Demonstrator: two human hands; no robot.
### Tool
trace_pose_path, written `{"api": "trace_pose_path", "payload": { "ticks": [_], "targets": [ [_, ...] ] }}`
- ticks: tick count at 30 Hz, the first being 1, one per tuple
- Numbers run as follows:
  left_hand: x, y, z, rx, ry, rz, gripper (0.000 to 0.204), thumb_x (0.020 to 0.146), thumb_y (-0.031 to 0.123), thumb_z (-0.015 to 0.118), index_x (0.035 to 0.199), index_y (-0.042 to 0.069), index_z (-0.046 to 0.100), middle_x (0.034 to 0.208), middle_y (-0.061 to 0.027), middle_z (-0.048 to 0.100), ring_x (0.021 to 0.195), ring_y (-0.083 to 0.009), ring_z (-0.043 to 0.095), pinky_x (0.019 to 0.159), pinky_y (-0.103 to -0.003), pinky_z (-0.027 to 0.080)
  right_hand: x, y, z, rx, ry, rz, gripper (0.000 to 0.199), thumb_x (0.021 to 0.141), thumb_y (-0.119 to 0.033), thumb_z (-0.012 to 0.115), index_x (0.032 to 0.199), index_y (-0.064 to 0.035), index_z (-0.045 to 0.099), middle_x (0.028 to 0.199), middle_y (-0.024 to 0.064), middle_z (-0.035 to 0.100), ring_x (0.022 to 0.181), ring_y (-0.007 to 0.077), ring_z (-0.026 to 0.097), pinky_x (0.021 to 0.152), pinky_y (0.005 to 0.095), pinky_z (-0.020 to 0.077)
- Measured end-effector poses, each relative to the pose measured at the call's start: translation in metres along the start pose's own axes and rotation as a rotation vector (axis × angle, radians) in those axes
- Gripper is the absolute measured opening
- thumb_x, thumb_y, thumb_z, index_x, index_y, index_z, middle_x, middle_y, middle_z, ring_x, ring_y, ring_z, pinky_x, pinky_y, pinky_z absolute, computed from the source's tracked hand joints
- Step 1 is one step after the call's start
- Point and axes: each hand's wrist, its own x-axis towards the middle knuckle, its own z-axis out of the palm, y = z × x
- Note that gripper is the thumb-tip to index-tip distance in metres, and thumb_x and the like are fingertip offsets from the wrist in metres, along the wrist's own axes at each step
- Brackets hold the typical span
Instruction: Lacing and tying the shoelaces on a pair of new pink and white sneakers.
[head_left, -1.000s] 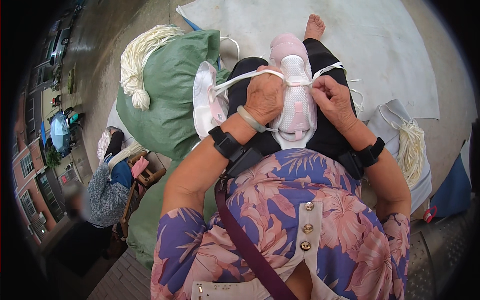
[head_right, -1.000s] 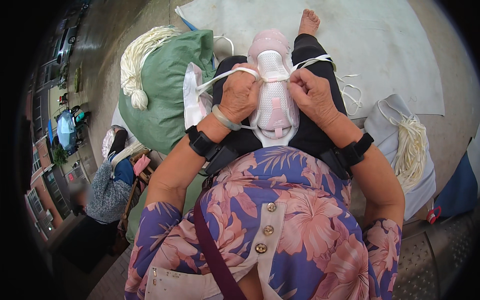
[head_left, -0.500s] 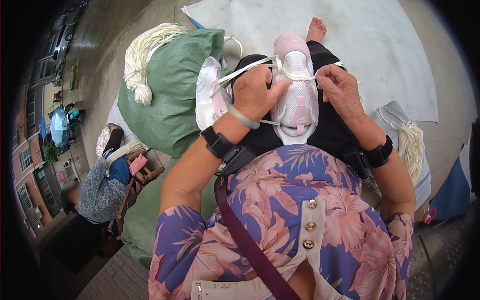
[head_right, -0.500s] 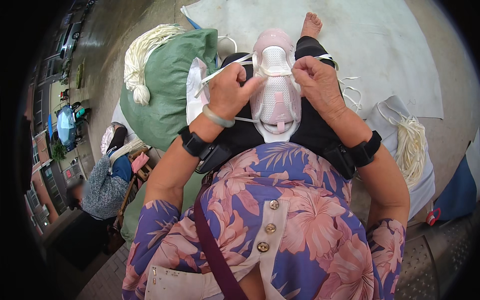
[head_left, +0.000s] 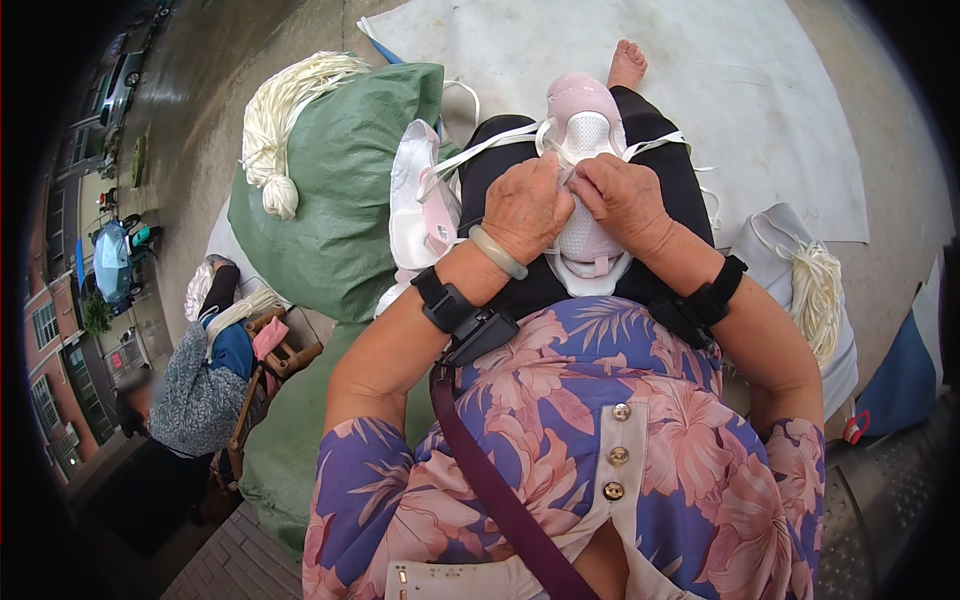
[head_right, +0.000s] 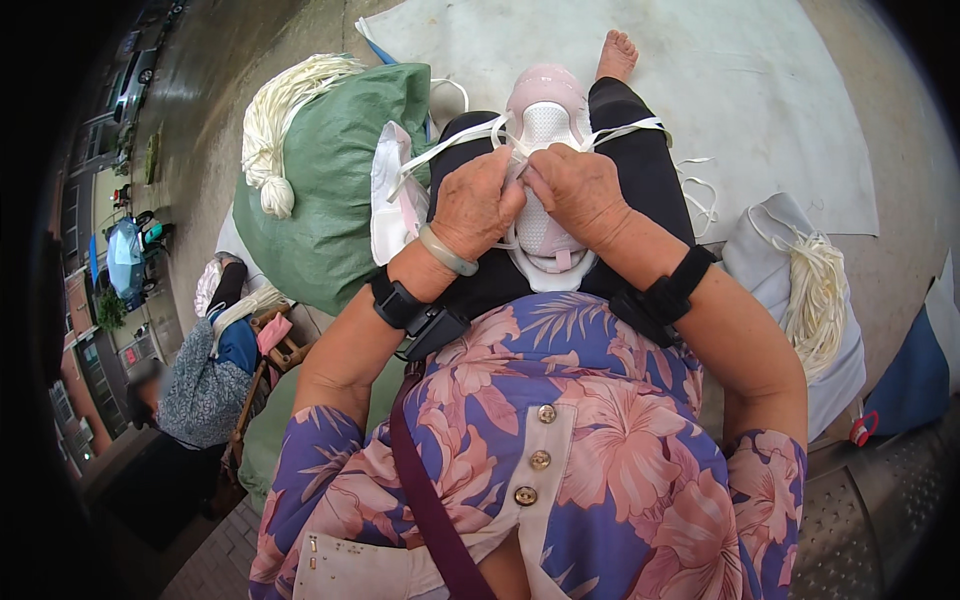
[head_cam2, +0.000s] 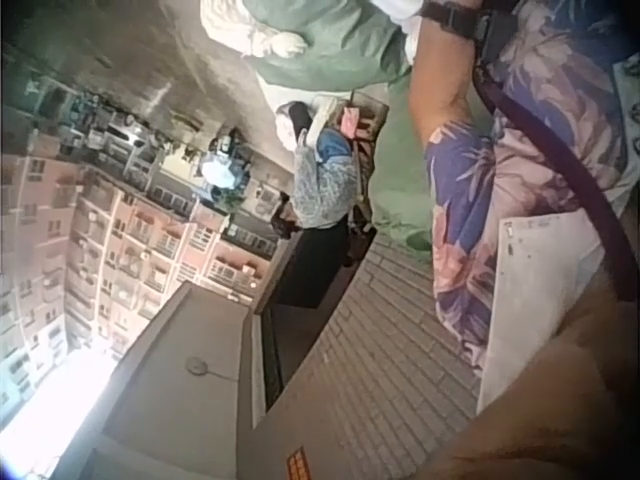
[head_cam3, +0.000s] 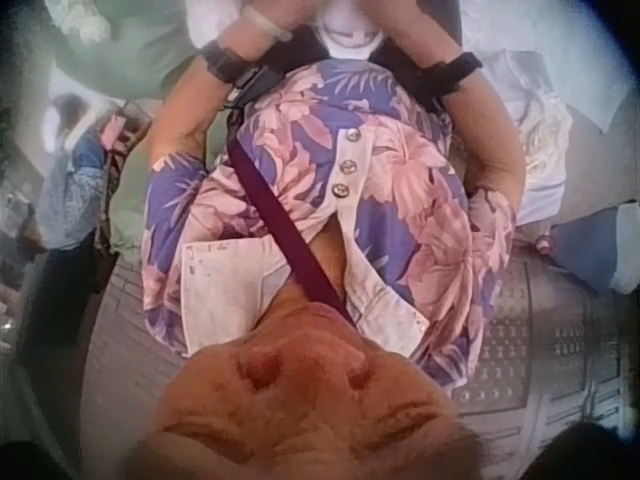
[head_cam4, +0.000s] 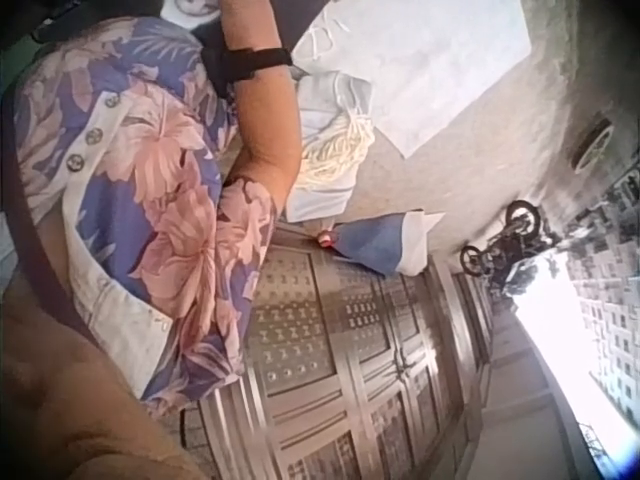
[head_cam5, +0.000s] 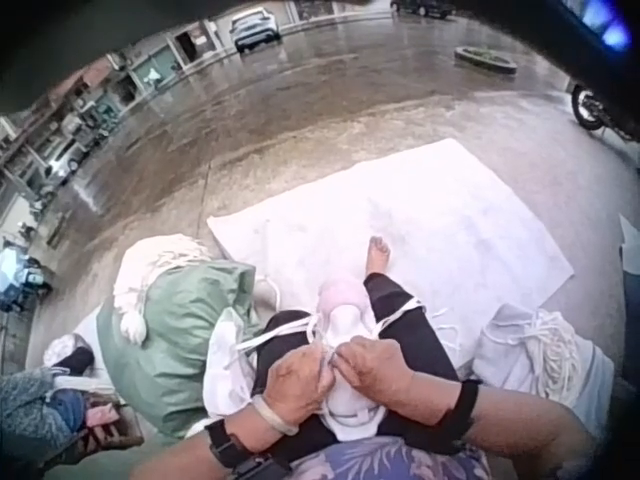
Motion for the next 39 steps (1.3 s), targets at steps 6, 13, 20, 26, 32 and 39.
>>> {"api": "trace_pose_path", "payload": {
  "ticks": [6,13,20,26,32,39],
  "targets": [
    [0.002,-0.009,0.005,-0.056,-0.014,0.064,0.023,0.075,0.012,0.049,0.094,0.001,0.053,0.076,-0.0176,0.057,0.071,-0.0365,0.056,0.063,-0.043,0.044,0.001,-0.001,0.006,-0.143,-0.027,-0.031,0.015,0.076,-0.022,0.060,0.076,-0.0097,0.052,0.069,0.0064,0.054,0.058,0.0236,0.059,0.048,0.0332,0.0458],
    [0.006,-0.012,0.008,-0.134,-0.016,0.157,0.015,0.075,0.013,0.050,0.086,0.003,0.052,0.073,-0.0166,0.057,0.071,-0.0341,0.057,0.064,-0.042,0.046,0.004,-0.006,0.007,-0.236,-0.061,-0.005,0.012,0.077,-0.020,0.058,0.077,-0.0096,0.053,0.068,0.0064,0.055,0.059,0.0242,0.059,0.050,0.0333,0.0467],
    [-0.005,0.000,0.015,0.094,0.057,0.082,0.023,0.076,0.010,0.050,0.098,0.005,0.053,0.072,-0.0130,0.055,0.068,-0.0321,0.056,0.061,-0.040,0.046,-0.021,-0.009,-0.041,-0.236,-0.178,-0.063,0.009,0.077,-0.015,0.055,0.075,-0.0071,0.051,0.066,0.0084,0.054,0.062,0.0268,0.057,0.054,0.0383,0.0443],
    [-0.005,-0.001,0.013,0.113,0.051,0.106,0.025,0.075,0.009,0.051,0.100,0.005,0.052,0.071,-0.0125,0.054,0.066,-0.0313,0.056,0.059,-0.040,0.046,-0.215,0.118,-0.143,-0.432,-0.159,0.524,0.019,0.080,-0.018,0.057,0.071,-0.0049,0.048,0.065,0.0148,0.050,0.062,0.0353,0.051,0.055,0.0437,0.0371],
    [-0.006,-0.002,0.002,0.032,0.048,0.016,0.019,0.079,0.014,0.054,0.097,0.006,0.053,0.069,-0.0121,0.055,0.065,-0.0292,0.056,0.059,-0.039,0.045,-0.216,0.098,-0.149,-0.359,-0.403,0.531,0.018,0.078,-0.021,0.059,0.074,-0.0054,0.051,0.069,0.0132,0.053,0.066,0.0330,0.054,0.058,0.0422,0.0398],
    [0.027,-0.034,-0.023,0.004,0.224,0.130,0.014,0.078,0.018,0.060,0.086,0.006,0.059,0.081,-0.0070,0.059,0.079,-0.0275,0.055,0.070,-0.038,0.042,-0.086,0.047,-0.106,-0.142,-0.073,0.194,0.021,0.068,-0.012,0.067,0.084,-0.0049,0.056,0.083,0.0113,0.054,0.075,0.0305,0.053,0.066,0.0381,0.0422]
  ]
}}
